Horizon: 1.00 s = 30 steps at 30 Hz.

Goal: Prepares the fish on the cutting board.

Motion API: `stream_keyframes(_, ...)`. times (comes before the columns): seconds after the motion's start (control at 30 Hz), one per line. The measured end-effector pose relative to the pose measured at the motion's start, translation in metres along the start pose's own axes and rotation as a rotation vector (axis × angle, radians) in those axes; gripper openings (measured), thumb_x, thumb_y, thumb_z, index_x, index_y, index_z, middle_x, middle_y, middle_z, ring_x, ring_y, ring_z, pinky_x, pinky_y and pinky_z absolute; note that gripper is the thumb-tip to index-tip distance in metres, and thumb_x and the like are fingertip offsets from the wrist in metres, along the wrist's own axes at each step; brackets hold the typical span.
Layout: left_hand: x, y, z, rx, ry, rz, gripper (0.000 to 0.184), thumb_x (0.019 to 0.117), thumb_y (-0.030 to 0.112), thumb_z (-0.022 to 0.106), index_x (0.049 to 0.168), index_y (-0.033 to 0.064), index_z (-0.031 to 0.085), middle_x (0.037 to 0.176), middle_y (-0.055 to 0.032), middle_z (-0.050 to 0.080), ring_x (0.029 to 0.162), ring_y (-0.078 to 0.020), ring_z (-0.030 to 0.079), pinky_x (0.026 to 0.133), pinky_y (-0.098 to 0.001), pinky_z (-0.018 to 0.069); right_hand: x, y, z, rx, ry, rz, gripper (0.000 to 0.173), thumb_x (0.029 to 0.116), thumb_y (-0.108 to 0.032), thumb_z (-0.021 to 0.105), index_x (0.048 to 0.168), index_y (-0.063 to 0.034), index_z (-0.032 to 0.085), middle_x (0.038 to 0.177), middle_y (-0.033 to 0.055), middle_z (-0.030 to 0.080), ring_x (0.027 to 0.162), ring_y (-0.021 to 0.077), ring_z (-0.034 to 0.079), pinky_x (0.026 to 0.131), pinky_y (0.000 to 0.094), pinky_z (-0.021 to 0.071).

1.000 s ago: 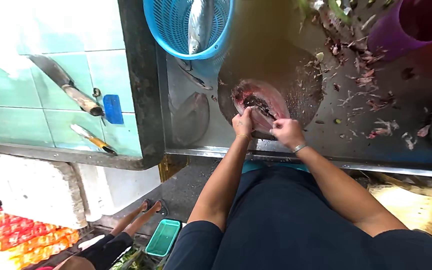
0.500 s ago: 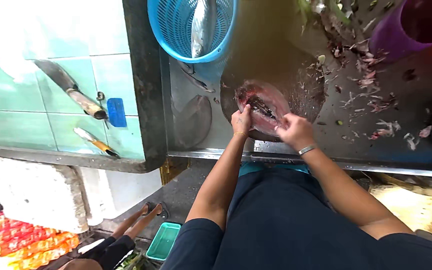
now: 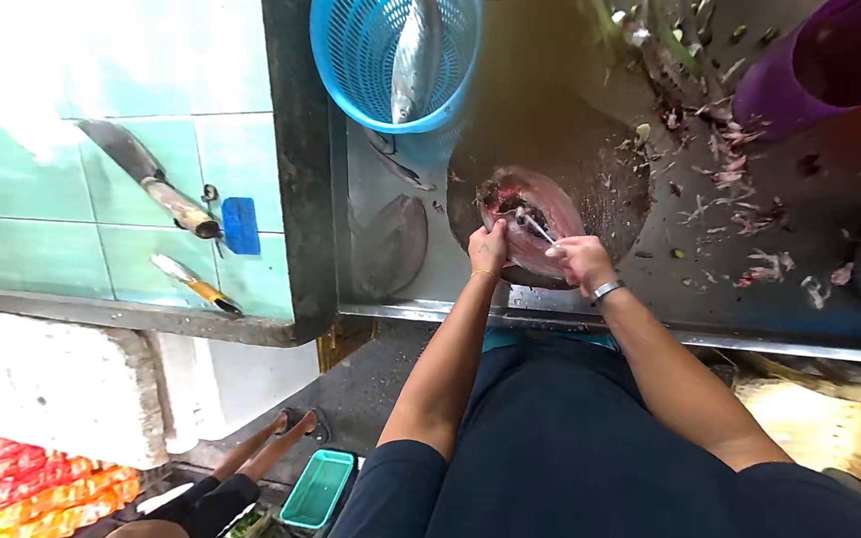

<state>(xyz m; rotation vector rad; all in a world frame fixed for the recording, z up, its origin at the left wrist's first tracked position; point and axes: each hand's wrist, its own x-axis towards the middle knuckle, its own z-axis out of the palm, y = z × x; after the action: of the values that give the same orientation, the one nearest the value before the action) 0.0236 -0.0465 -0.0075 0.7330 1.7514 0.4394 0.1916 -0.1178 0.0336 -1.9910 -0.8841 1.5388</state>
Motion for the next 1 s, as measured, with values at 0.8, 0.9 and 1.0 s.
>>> stream_keyframes(0.8, 0.01, 0.009, -0.009, 0.193, -0.041, 0.087, 0.034, 0.1051, 0.035, 0.053, 0.109, 0.0054, 0.068, 0.094, -0.0156, 0.072, 0.085, -0.0289, 0.072, 0.077, -0.0538, 0.059, 0.022, -0.027, 0.003, 0.2, 0.022, -0.006, 0.018, 0.1003, -0.019, 0.061, 0.098, -0.0048, 0.071, 0.064, 0.0003, 0.055, 0.05, 0.01, 0.047, 0.048, 0.03, 0.0437)
stream_keyframes(0.9, 0.007, 0.02, -0.015, 0.248, -0.012, 0.099, 0.034, 0.1006, 0.036, 0.057, 0.108, 0.0065, 0.071, 0.095, -0.0146, 0.074, 0.086, -0.0281, 0.074, 0.077, -0.0542, 0.0614, 0.01, -0.04, -0.023, -0.1, 0.085, -0.085, 0.022, 0.0974, -0.023, 0.069, 0.107, -0.0047, 0.075, 0.08, 0.0081, 0.07, 0.067, 0.0196, 0.065, 0.064, 0.0435, 0.0574)
stream_keyframes(1.0, 0.012, 0.039, -0.024, 0.389, -0.048, 0.145, 0.036, 0.1003, 0.038, 0.06, 0.112, 0.0066, 0.072, 0.102, -0.016, 0.074, 0.091, -0.0293, 0.074, 0.082, -0.0552, 0.061, 0.001, -0.042, 0.002, -0.735, 0.069, -0.154, 0.045, 0.0849, -0.046, 0.068, 0.112, -0.0098, 0.072, 0.109, 0.0174, 0.073, 0.105, 0.0399, 0.069, 0.082, 0.0673, 0.0527)
